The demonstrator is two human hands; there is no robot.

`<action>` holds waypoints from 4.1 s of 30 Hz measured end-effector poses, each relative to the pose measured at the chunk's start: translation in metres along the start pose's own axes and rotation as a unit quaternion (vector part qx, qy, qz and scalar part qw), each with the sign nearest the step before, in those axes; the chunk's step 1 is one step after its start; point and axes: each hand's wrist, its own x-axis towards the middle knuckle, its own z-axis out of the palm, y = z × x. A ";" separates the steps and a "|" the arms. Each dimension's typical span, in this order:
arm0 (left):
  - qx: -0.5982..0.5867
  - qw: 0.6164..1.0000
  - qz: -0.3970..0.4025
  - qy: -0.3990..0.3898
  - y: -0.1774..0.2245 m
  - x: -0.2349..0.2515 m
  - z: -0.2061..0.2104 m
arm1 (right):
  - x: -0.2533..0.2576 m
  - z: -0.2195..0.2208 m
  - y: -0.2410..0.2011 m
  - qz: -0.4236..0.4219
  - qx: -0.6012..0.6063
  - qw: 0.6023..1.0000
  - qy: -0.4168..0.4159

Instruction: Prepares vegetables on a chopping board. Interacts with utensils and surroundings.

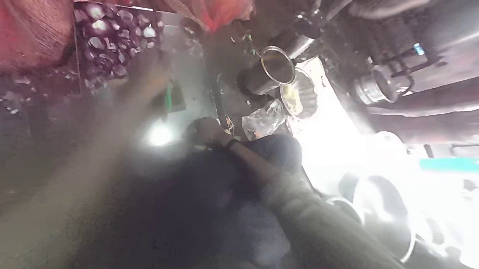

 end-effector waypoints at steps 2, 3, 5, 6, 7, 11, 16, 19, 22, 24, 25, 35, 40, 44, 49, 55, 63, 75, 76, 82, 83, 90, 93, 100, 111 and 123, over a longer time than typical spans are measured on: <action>0.007 1.000 -0.011 -0.003 0.000 0.000 0.000 | 0.003 0.003 0.005 -0.022 -0.004 1.000 0.009; 0.013 1.000 -0.016 -0.004 0.003 -0.001 -0.001 | 0.004 0.004 0.007 -0.030 -0.001 0.999 0.013; 0.025 0.999 -0.018 -0.006 0.008 -0.003 -0.002 | 0.008 0.004 0.009 -0.032 0.007 0.999 0.008; 0.027 0.999 -0.017 -0.005 0.009 -0.004 -0.003 | 0.010 0.004 0.009 -0.026 0.011 1.000 0.000; 0.025 1.000 -0.018 -0.005 0.009 -0.005 -0.003 | 0.013 0.004 0.009 -0.019 0.013 1.000 -0.011; 0.012 1.000 -0.029 0.000 0.006 -0.005 -0.002 | 0.021 -0.002 0.015 0.033 0.169 0.984 -0.036; 0.017 1.000 -0.015 0.007 0.001 -0.004 -0.003 | 0.005 -0.027 0.032 0.073 0.702 0.707 0.040; 0.007 1.000 -0.009 0.014 -0.003 -0.001 0.001 | -0.009 -0.069 0.049 -0.086 0.812 0.557 0.154; 0.000 1.000 -0.015 0.015 0.001 -0.001 0.001 | -0.032 -0.136 0.077 -0.147 0.782 0.517 0.314; -0.001 1.000 -0.011 0.012 0.001 -0.001 0.000 | -0.056 -0.183 0.093 -0.095 0.715 0.522 0.455; -0.007 1.000 -0.016 0.010 0.003 -0.001 -0.002 | -0.061 -0.204 0.106 -0.066 0.664 0.530 0.524; -0.008 1.000 -0.008 0.029 0.004 -0.001 -0.002 | -0.029 -0.222 0.184 0.337 0.059 0.857 0.385; 0.008 1.000 -0.011 0.010 0.011 0.000 -0.005 | -0.030 -0.213 0.152 0.209 0.179 0.797 0.538; 0.013 0.999 -0.032 0.012 0.017 -0.003 -0.007 | -0.036 -0.207 0.133 0.113 0.421 0.684 0.585; -0.001 0.999 -0.038 0.022 0.015 -0.003 -0.009 | -0.057 -0.197 0.132 0.051 0.528 0.592 0.606; -0.005 1.000 -0.015 0.022 0.009 0.000 -0.003 | -0.038 -0.106 0.072 0.099 0.282 0.901 0.315; 0.023 0.999 -0.026 0.024 0.011 -0.003 -0.008 | 0.003 -0.029 0.002 0.192 -0.140 0.971 -0.038; 0.000 1.000 -0.005 0.020 0.018 -0.005 -0.010 | -0.019 0.002 -0.023 0.142 0.072 0.986 0.053; -0.004 1.000 -0.012 0.022 0.018 -0.005 -0.010 | -0.022 0.000 -0.028 0.137 0.099 0.984 0.047; -0.004 0.999 -0.031 0.029 0.016 -0.003 -0.009 | -0.009 -0.012 -0.013 0.119 0.104 0.979 0.127; -0.005 0.999 -0.023 0.030 0.018 -0.003 -0.009 | -0.006 -0.005 -0.006 0.098 0.101 0.979 0.147; 0.028 0.999 -0.012 0.013 0.022 -0.008 -0.011 | 0.017 0.017 -0.014 -0.035 0.043 0.998 -0.014; 0.025 0.999 -0.023 0.016 0.017 -0.004 -0.009 | 0.014 0.007 0.002 -0.022 0.057 0.996 -0.068; 0.024 0.998 -0.040 0.029 0.016 -0.003 -0.009 | 0.002 -0.026 0.044 0.028 -0.071 0.992 -0.097; 0.030 0.999 -0.027 0.018 0.015 -0.004 -0.008 | -0.005 -0.027 0.032 0.037 -0.161 0.979 -0.119; 0.044 0.999 -0.027 0.013 0.020 -0.004 -0.008 | -0.026 0.000 0.015 0.162 0.014 0.987 0.012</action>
